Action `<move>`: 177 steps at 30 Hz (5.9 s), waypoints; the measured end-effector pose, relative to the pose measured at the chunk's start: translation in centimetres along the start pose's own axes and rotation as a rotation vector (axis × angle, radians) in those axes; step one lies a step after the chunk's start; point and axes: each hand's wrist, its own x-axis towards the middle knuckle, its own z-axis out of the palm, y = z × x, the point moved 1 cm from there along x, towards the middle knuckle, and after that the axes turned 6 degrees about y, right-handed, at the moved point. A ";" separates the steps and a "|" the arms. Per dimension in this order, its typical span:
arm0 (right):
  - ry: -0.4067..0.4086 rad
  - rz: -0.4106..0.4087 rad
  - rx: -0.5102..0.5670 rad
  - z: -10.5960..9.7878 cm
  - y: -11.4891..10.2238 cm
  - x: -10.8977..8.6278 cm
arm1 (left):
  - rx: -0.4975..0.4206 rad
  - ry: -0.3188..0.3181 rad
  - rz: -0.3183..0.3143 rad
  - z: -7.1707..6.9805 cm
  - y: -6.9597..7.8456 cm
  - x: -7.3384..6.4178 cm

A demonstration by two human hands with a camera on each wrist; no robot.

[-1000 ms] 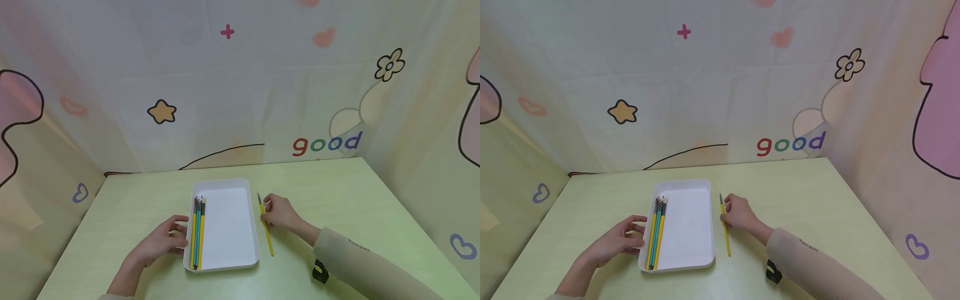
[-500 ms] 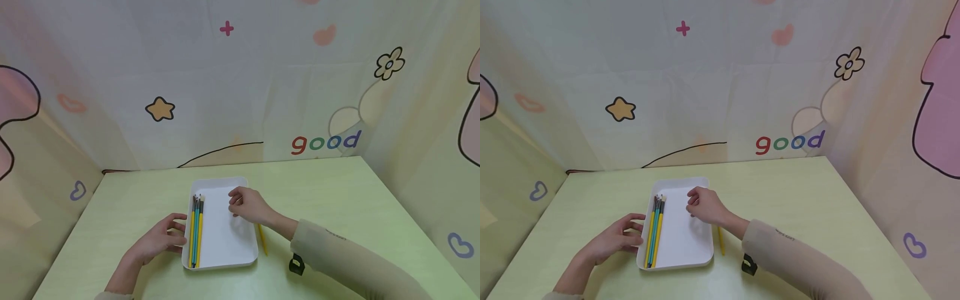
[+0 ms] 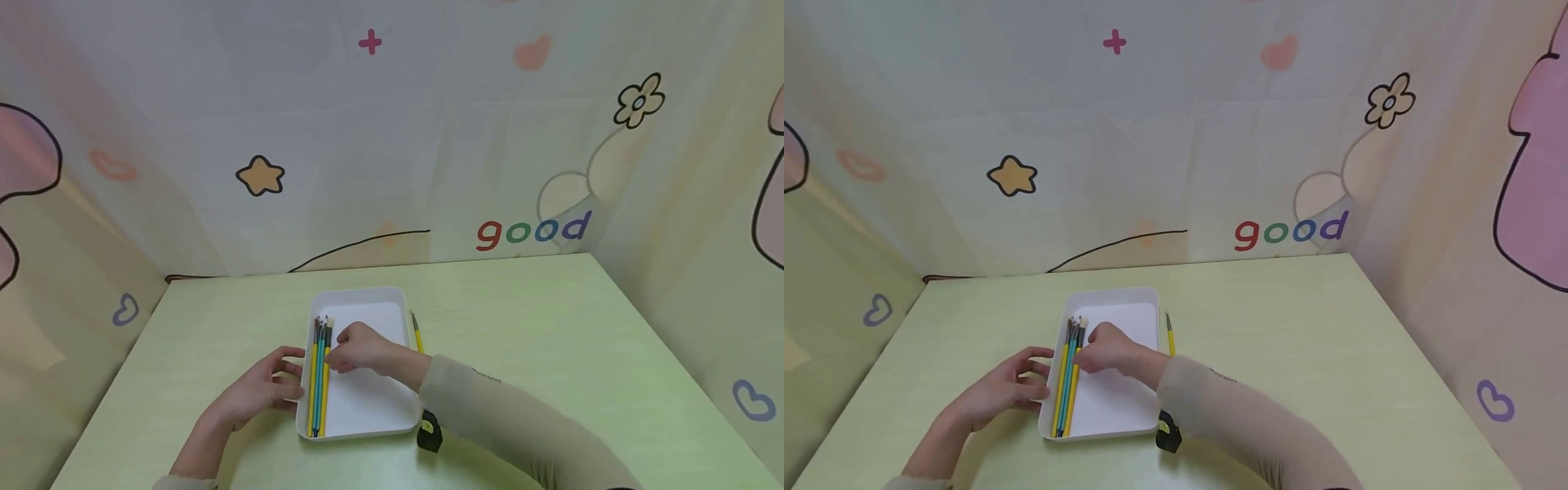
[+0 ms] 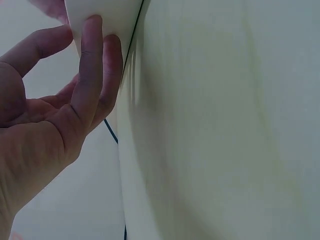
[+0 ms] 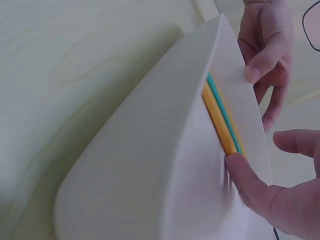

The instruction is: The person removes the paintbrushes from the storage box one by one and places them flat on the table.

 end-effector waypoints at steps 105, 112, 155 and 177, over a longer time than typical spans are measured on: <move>0.237 -0.209 -0.146 -11.6 3.1 -3.5 | 0.040 0.080 -0.038 0.3 0.2 -0.1; -0.021 -0.152 0.019 -8.9 2.1 -2.9 | 0.029 0.064 -0.030 0.5 0.3 0.0; 0.105 -0.057 0.066 3.6 1.0 0.9 | 0.012 0.032 -0.030 0.3 0.1 0.2; 0.100 0.016 0.256 0.7 1.4 0.0 | 0.014 0.048 -0.046 0.4 0.1 0.0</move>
